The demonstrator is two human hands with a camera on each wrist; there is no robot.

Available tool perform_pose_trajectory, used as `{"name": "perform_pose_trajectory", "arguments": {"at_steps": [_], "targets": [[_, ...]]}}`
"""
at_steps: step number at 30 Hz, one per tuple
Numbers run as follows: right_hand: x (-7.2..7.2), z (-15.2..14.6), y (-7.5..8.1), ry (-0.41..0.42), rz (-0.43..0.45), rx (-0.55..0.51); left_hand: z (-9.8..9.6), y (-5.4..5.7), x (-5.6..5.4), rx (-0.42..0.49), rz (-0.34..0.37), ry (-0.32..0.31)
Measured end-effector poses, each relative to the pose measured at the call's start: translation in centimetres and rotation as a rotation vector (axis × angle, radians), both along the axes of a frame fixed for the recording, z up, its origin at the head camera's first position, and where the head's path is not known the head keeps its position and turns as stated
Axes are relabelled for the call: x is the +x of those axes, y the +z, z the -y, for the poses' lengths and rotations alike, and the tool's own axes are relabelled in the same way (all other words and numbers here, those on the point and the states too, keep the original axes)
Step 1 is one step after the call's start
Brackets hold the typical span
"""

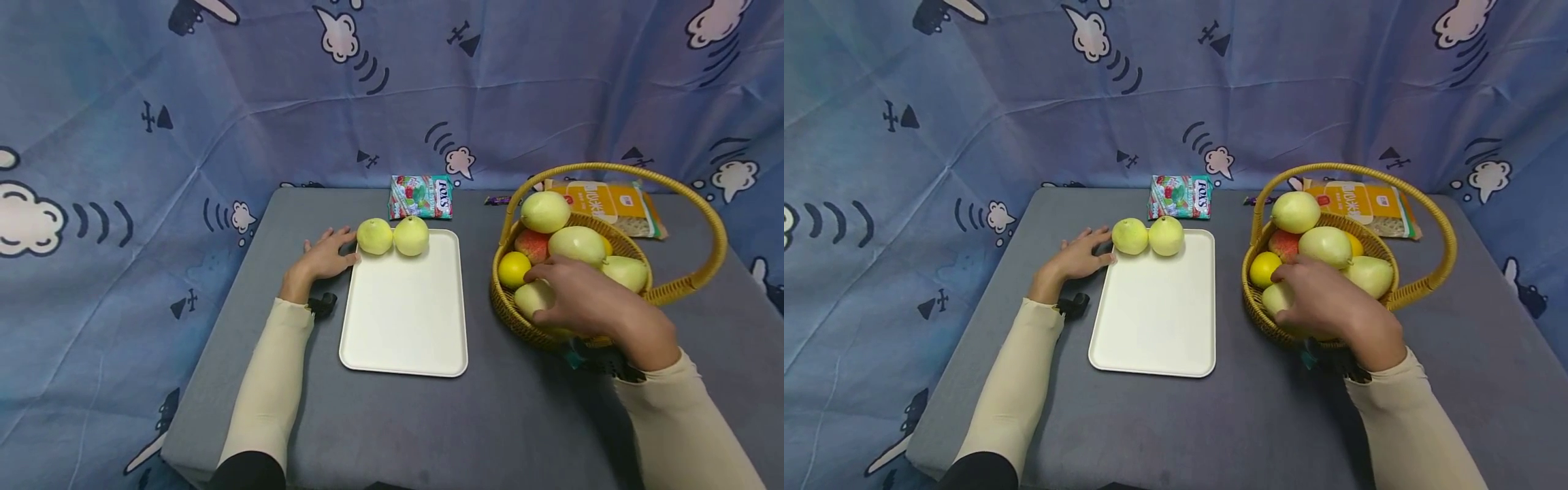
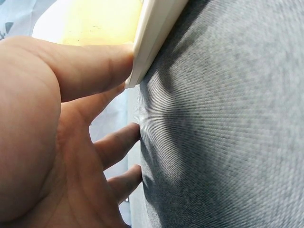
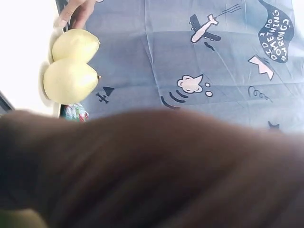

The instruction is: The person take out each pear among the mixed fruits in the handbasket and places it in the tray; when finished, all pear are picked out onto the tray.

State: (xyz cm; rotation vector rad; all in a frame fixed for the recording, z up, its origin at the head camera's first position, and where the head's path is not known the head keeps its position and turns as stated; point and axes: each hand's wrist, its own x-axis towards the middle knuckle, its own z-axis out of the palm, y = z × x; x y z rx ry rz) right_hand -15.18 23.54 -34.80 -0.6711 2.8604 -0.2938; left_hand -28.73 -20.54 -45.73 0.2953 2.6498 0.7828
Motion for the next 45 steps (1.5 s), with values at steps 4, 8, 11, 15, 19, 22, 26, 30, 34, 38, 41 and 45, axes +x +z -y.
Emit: {"name": "perform_pose_trajectory", "arguments": {"at_steps": [4, 8, 11, 15, 19, 22, 26, 30, 34, 38, 41, 45], "targets": [[0.9, -0.3, 0.2, -0.061, 0.004, 0.016, 0.1, 0.2, 0.0, 0.011, 0.006, -0.004], [1.3, -0.5, 0.3, -0.099, -0.008, 0.020, 0.2, 0.3, 0.0, 0.010, 0.009, -0.006], [1.5, -0.8, 0.3, -0.097, -0.025, 0.017, 0.2, 0.4, 0.0, 0.008, 0.010, -0.006], [2.0, -1.4, 0.4, -0.094, -0.039, 0.008, 0.1, 0.3, 0.0, 0.001, 0.007, -0.015], [2.4, -1.9, 0.9, -0.083, -0.065, -0.060, 0.1, 0.1, 0.0, 0.004, 0.001, -0.018], [2.6, -2.0, 1.4, -0.062, -0.119, -0.131, 0.1, 0.1, 0.0, 0.010, -0.004, -0.014], [2.6, -1.5, 1.7, -0.023, -0.199, -0.227, 0.0, 0.1, -0.1, 0.006, -0.006, -0.011], [2.4, -0.7, 1.8, 0.010, -0.236, -0.342, 0.0, 0.0, -0.2, -0.003, -0.001, -0.012], [2.1, 0.8, 1.8, 0.014, -0.214, -0.456, 0.0, 0.0, -0.3, 0.000, 0.000, -0.011], [1.5, 2.6, 1.6, 0.006, -0.154, -0.550, 0.0, 0.1, -0.3, 0.006, -0.002, -0.008], [0.9, 4.0, 1.0, 0.019, -0.132, -0.601, 0.0, 0.1, -0.2, 0.006, -0.004, -0.009], [-0.2, 6.1, -0.2, 0.066, -0.114, -0.663, 0.0, 0.1, -0.1, 0.003, -0.007, -0.010]]}}
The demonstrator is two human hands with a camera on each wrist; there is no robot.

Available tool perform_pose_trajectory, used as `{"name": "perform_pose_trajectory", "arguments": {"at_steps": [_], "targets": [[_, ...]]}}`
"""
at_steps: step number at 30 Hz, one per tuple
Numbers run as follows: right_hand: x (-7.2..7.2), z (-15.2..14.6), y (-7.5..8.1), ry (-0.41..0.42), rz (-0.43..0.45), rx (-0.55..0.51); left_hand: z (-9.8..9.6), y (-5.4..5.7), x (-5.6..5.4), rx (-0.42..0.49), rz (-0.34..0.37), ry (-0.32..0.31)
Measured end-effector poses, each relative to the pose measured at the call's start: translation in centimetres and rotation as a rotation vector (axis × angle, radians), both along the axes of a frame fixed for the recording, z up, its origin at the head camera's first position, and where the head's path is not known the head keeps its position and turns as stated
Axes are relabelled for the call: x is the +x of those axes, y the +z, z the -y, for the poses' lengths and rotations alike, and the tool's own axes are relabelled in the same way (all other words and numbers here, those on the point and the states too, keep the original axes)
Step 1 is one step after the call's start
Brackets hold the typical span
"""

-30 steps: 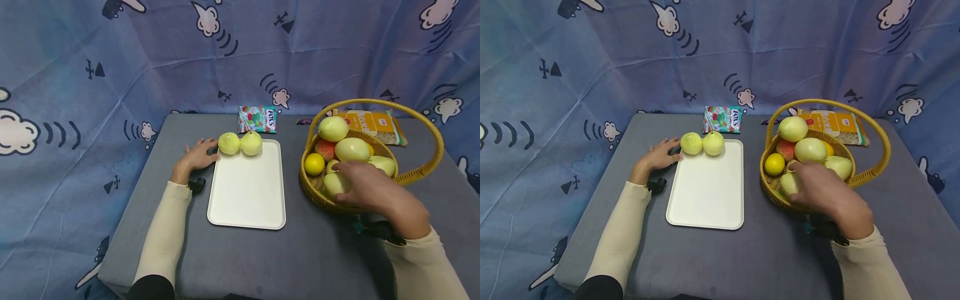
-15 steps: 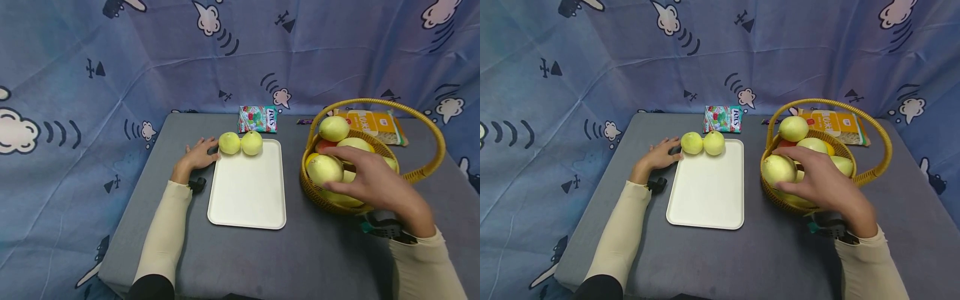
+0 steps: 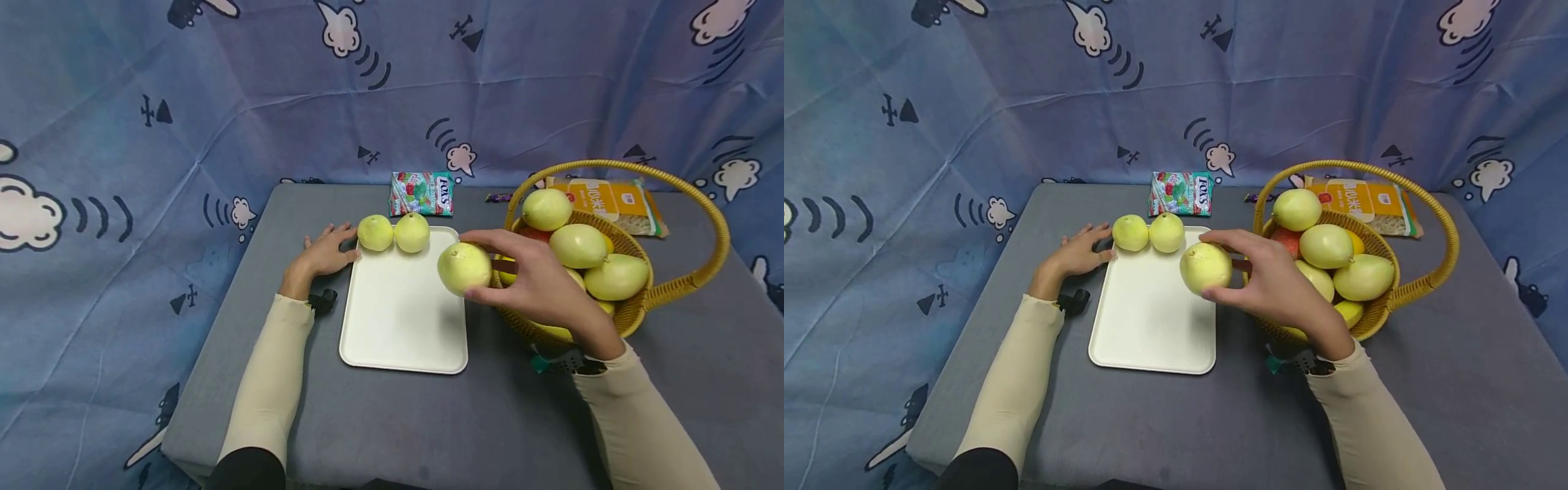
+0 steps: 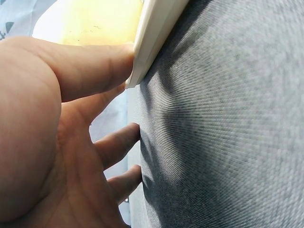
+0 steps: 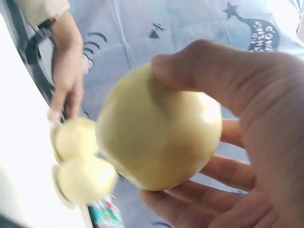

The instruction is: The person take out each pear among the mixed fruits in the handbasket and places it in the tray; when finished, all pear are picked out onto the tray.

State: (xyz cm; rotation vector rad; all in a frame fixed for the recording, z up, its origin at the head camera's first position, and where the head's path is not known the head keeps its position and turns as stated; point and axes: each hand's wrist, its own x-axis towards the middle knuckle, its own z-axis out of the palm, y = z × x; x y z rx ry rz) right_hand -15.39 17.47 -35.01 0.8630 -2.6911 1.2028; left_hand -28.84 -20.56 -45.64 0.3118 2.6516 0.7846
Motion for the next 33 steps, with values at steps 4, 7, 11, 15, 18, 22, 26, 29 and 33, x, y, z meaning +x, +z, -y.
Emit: {"name": "perform_pose_trajectory", "arguments": {"at_steps": [4, 7, 11, 15, 18, 22, 26, 29, 33], "targets": [[-1.0, 2.2, -1.1, 0.074, 0.024, -0.047, 0.0, 0.0, -0.1, 0.000, 0.003, 0.004], [-1.7, 3.9, -1.8, 0.113, 0.054, -0.083, -0.1, 0.0, -0.1, 0.000, 0.006, 0.006], [-2.5, 6.1, -2.7, 0.124, 0.089, -0.146, -0.2, 0.0, -0.1, -0.004, 0.000, 0.002], [-3.6, 8.1, -4.1, 0.132, 0.128, -0.218, -0.2, 0.1, 0.0, -0.008, -0.014, 0.000], [-4.5, 9.5, -5.4, 0.144, 0.162, -0.261, -0.1, 0.1, 0.0, -0.009, -0.016, 0.002], [-5.4, 11.2, -7.3, 0.137, 0.199, -0.292, -0.1, 0.0, 0.0, -0.011, -0.021, 0.000], [-6.2, 12.4, -8.9, 0.112, 0.214, -0.328, 0.0, -0.1, 0.0, -0.011, -0.035, -0.007], [-6.7, 13.1, -9.9, 0.090, 0.221, -0.338, 0.0, -0.1, 0.0, -0.013, -0.041, -0.009], [-7.0, 13.7, -11.3, 0.061, 0.221, -0.309, 0.1, -0.2, -0.1, -0.013, -0.035, -0.010]]}}
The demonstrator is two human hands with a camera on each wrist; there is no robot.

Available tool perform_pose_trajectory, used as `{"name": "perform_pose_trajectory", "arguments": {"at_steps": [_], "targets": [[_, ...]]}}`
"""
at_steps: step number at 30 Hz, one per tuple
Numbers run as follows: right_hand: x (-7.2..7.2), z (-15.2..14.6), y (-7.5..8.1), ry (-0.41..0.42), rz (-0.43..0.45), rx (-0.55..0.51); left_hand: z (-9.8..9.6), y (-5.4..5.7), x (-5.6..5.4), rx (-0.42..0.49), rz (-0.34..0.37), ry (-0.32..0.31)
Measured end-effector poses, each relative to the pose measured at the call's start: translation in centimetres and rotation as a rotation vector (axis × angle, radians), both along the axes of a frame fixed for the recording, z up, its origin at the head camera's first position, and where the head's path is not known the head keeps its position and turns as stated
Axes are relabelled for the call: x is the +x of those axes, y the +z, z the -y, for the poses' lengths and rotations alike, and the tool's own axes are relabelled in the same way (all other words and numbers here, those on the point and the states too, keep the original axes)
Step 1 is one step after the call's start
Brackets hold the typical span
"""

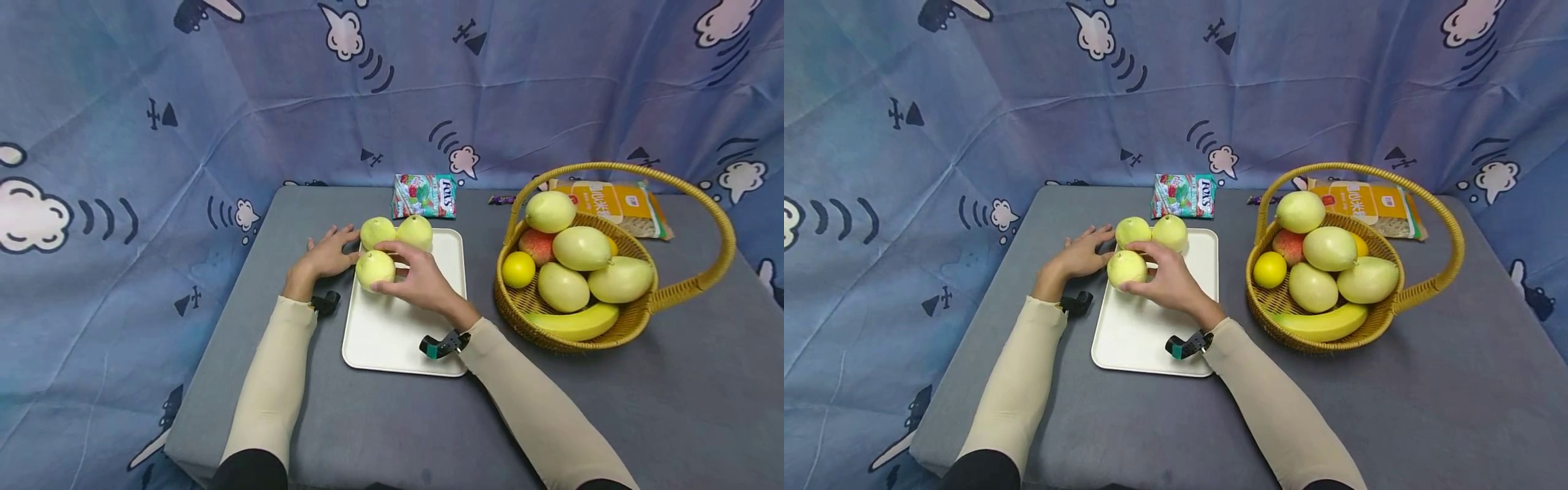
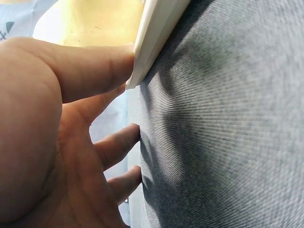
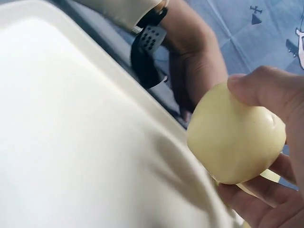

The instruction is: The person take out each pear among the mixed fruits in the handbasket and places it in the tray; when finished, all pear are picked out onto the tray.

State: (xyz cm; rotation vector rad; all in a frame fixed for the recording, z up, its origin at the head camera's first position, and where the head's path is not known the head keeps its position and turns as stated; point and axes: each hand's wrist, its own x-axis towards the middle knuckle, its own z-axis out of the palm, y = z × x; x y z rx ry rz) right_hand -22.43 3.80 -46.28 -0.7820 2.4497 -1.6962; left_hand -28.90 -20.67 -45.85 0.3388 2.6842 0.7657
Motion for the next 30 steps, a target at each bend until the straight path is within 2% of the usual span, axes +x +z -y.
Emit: {"name": "perform_pose_trajectory", "arguments": {"at_steps": [4, 8, 19, 24, 30], "targets": [[-0.1, 0.1, -1.2, -0.020, 0.004, 0.021, 0.0, -0.1, 0.0, 0.005, 0.010, 0.007], [-0.1, 0.1, -1.7, -0.053, 0.006, 0.035, -0.1, 0.0, 0.1, 0.012, 0.012, 0.011], [0.0, 0.4, -1.2, -0.079, -0.023, 0.063, -0.4, 0.5, 0.4, 0.007, 0.010, 0.011], [0.1, 0.0, -0.5, -0.061, -0.026, 0.118, -0.3, 0.5, 0.3, 0.005, 0.022, 0.014], [0.3, -1.1, 1.7, -0.035, -0.054, 0.227, -0.4, 0.3, 0.3, -0.004, 0.025, 0.016]]}}
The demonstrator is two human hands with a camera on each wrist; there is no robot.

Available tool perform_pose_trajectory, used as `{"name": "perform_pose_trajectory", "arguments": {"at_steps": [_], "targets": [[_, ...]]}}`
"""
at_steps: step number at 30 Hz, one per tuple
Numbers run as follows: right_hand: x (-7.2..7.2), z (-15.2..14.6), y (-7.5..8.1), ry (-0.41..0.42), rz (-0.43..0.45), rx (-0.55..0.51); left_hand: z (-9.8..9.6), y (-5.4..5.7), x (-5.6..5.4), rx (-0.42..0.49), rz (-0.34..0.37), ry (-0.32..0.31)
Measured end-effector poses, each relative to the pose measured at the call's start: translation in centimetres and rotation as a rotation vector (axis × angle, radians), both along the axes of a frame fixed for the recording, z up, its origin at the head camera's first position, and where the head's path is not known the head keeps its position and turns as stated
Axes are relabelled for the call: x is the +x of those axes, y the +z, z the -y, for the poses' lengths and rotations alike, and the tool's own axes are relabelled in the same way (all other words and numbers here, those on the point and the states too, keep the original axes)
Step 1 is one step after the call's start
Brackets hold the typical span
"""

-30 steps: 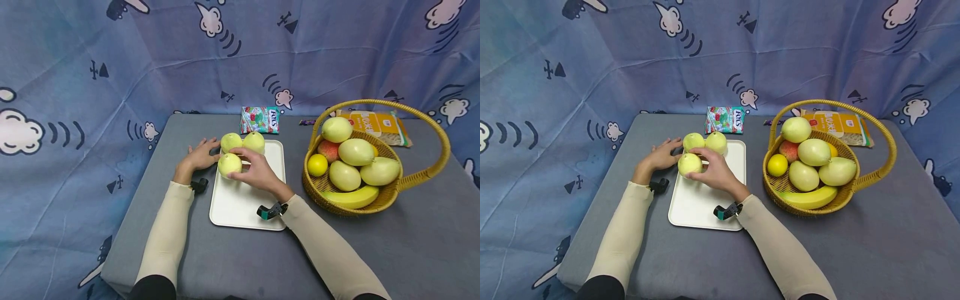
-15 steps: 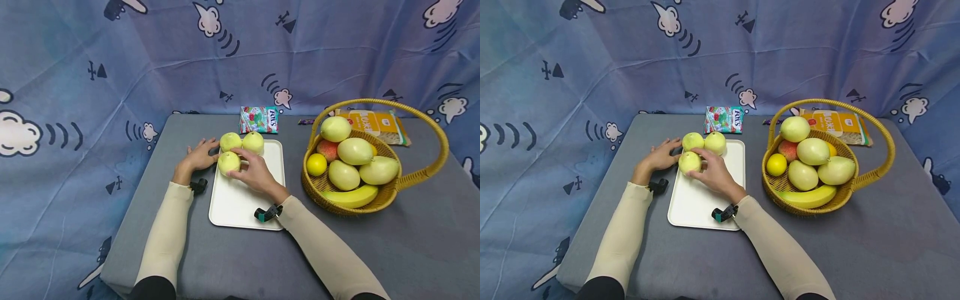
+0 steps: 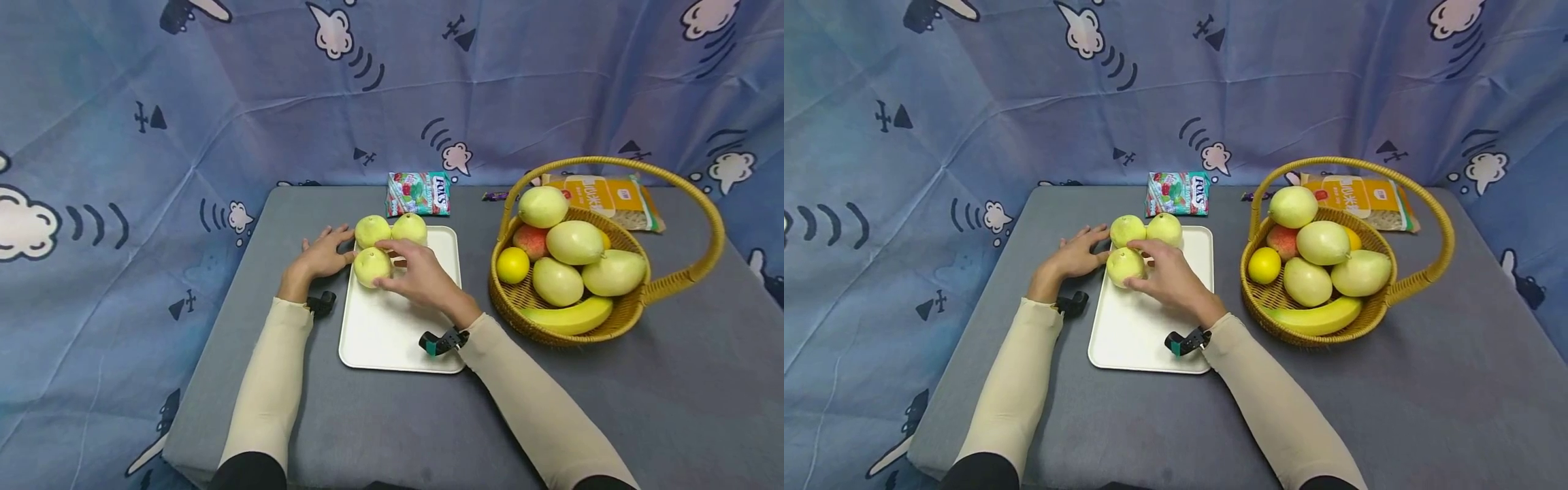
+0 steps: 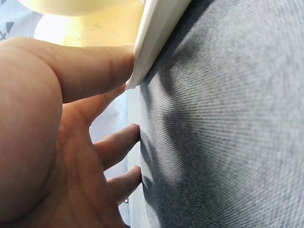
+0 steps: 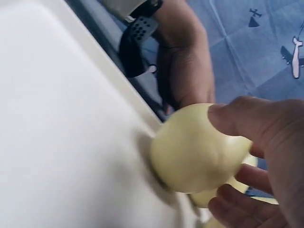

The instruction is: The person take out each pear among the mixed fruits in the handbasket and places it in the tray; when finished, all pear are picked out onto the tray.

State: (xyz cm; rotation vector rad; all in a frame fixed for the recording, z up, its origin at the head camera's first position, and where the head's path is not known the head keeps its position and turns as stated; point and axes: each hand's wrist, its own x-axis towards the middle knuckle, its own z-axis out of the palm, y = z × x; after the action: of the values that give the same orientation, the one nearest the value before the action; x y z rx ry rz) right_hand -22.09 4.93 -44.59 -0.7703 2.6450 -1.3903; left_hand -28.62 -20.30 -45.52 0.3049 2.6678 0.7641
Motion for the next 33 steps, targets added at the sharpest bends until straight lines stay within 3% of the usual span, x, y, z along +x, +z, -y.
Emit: {"name": "perform_pose_trajectory", "arguments": {"at_steps": [11, 19, 25, 33], "targets": [[1.8, -4.6, 7.9, 0.041, -0.036, 0.167, 0.1, -0.1, -0.1, 0.000, -0.001, 0.004], [4.0, -10.3, 11.9, -0.071, -0.152, 0.204, -0.1, -0.1, -0.2, -0.003, 0.008, -0.001], [5.3, -14.7, 13.6, -0.156, -0.209, 0.267, 0.1, -0.2, -0.1, 0.013, 0.005, -0.017], [6.0, -20.3, 13.6, -0.286, -0.128, 0.291, 0.3, -0.2, -0.3, 0.026, 0.004, -0.018]]}}
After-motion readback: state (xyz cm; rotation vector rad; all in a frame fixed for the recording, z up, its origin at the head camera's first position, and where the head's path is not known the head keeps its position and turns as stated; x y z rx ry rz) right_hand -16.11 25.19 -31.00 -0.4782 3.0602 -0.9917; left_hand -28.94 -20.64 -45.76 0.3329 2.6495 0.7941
